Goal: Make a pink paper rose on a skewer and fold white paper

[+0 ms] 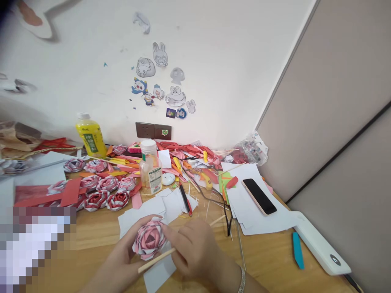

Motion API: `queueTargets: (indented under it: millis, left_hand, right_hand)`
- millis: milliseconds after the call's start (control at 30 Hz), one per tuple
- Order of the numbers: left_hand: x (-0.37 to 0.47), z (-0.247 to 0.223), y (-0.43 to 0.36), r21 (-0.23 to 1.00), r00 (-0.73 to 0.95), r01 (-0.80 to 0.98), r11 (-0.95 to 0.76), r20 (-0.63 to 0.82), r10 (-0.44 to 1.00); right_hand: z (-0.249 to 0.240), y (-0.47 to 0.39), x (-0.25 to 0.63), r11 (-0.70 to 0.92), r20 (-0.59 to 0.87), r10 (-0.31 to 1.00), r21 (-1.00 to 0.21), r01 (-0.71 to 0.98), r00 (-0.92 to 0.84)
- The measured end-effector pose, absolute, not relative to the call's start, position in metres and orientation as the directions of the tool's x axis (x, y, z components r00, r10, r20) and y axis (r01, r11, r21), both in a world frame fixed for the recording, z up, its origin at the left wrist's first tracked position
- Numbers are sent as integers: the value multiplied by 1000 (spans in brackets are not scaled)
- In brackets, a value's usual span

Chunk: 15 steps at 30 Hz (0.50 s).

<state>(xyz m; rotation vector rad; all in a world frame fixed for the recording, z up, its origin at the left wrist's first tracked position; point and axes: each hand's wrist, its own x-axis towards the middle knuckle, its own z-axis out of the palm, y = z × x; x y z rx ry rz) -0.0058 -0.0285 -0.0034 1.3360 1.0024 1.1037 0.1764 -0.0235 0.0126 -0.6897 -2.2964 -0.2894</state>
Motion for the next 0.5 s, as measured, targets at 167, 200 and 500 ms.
queueTargets:
  millis: [167, 200, 500]
  left_hand:
    - [-8, -3, -28, 993, 224, 43, -111, 98, 970]
    - [-8, -3, -29, 992, 221, 50, -120, 106, 970]
    - [-3, 0, -34, 997, 146, -3, -75, 75, 986]
  right_hand:
    - [17, -26, 176, 835, 719, 415, -56, 548, -558]
    - [18, -27, 176, 842, 717, 397, -35, 538, -573]
    - [24, -29, 173, 852, 656, 344, 81, 517, -671]
